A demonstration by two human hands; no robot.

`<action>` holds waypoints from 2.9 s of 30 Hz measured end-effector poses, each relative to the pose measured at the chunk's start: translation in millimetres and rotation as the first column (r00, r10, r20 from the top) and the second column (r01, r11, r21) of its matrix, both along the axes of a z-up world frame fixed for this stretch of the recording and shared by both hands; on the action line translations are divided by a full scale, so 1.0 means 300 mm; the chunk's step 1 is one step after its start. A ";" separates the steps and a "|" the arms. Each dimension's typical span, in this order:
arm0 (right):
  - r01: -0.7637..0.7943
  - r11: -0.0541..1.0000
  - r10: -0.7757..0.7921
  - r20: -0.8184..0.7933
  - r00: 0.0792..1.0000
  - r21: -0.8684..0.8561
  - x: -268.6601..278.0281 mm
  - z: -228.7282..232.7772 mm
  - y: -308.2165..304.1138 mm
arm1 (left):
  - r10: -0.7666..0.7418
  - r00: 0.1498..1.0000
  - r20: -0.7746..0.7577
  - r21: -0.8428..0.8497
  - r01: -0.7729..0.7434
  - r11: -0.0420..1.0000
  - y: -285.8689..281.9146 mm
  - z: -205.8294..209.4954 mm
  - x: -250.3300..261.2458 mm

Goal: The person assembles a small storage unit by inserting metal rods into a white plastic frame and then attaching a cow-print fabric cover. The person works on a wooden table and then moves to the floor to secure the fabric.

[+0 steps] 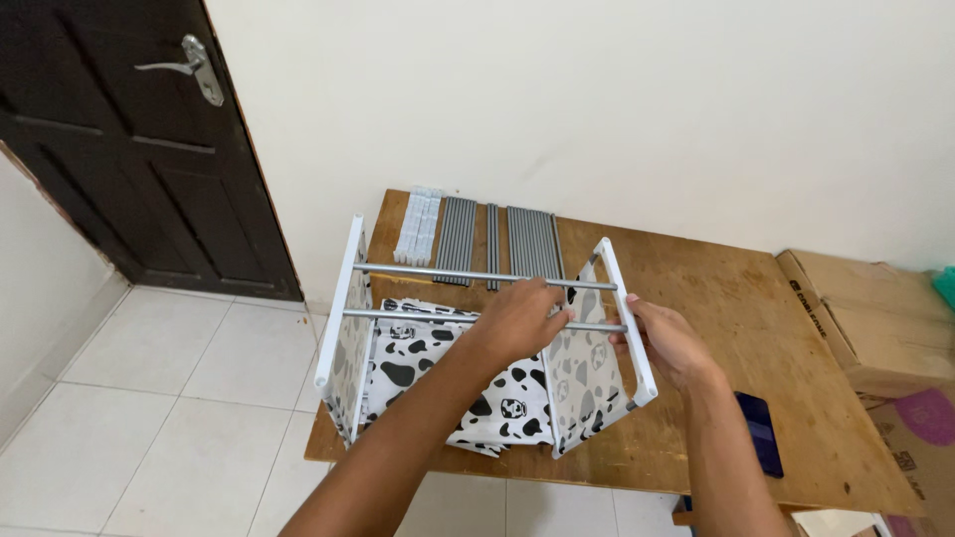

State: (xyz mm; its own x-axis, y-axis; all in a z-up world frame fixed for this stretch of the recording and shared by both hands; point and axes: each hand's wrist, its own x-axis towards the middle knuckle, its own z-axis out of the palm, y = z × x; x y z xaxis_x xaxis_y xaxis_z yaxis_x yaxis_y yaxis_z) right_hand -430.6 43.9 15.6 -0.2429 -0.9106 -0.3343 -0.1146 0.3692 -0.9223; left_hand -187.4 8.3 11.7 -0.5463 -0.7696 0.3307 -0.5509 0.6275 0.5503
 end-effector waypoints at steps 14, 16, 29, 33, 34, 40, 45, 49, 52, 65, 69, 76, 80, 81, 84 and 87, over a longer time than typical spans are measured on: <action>0.098 0.981 -0.068 0.177 0.982 -0.168 0.027 -0.025 -0.090 | 0.062 0.990 0.129 -0.007 -0.061 0.998 -0.152 -0.023 -0.119; 0.106 0.987 -0.076 0.227 0.971 -0.122 0.013 -0.033 -0.102 | 0.045 0.994 0.096 -0.016 -0.044 0.999 -0.162 -0.031 -0.120; 0.086 0.993 -0.064 0.245 0.967 -0.078 0.035 0.011 -0.080 | 0.089 0.990 0.106 0.015 -0.091 0.996 -0.152 -0.024 -0.120; 0.094 0.992 -0.068 0.267 0.961 -0.083 0.029 -0.002 -0.089 | 0.101 0.989 0.104 -0.001 -0.102 0.995 -0.152 -0.025 -0.121; 0.090 0.992 -0.062 0.278 0.959 -0.087 0.026 -0.005 -0.095 | 0.105 0.989 0.101 -0.013 -0.104 0.994 -0.153 -0.025 -0.122; 0.091 0.992 -0.061 0.293 0.954 -0.088 0.015 -0.023 -0.111 | 0.098 0.986 0.136 0.041 -0.105 0.994 -0.162 -0.021 -0.132; 0.065 0.994 -0.043 0.225 0.973 -0.093 0.033 -0.012 -0.107 | 0.093 0.979 0.179 0.067 -0.107 0.992 -0.158 -0.019 -0.136; 0.059 0.994 -0.046 0.139 0.989 -0.091 0.051 -0.006 -0.106 | 0.096 0.979 0.182 0.072 -0.110 0.991 -0.159 -0.016 -0.140; 0.055 0.995 -0.048 0.081 0.996 -0.087 0.050 -0.007 -0.101 | 0.101 0.978 0.184 0.096 -0.120 0.988 -0.150 -0.013 -0.146; 0.090 0.990 -0.092 -0.015 0.996 -0.105 0.057 -0.005 -0.094 | 0.468 0.874 -0.128 -0.040 -0.476 0.878 -0.333 0.045 0.517; 0.079 0.985 -0.089 -0.061 0.994 -0.154 0.075 0.007 -0.130 | 0.569 0.784 -0.247 0.425 -0.440 0.791 -0.297 -0.004 0.712; -0.095 0.976 0.102 0.027 0.994 -0.194 0.079 0.014 -0.181 | 0.627 0.661 -0.413 0.744 -0.152 0.650 -0.266 -0.116 0.684; -0.088 0.983 0.088 -0.006 0.996 -0.160 0.081 0.011 -0.176 | 0.689 0.610 -0.392 0.771 -0.190 0.608 -0.282 -0.140 0.672; -0.082 0.984 0.081 -0.013 0.997 -0.160 0.082 0.011 -0.174 | 0.703 0.609 -0.367 0.778 -0.213 0.591 -0.285 -0.143 0.670; -0.046 0.988 0.044 -0.019 0.999 -0.146 0.093 0.014 -0.183 | 0.700 0.626 -0.344 0.765 -0.245 0.595 -0.298 -0.149 0.669; -0.034 0.992 0.030 -0.030 0.999 -0.124 0.101 0.027 -0.177 | 0.660 0.652 -0.373 0.722 -0.242 0.648 -0.297 -0.146 0.657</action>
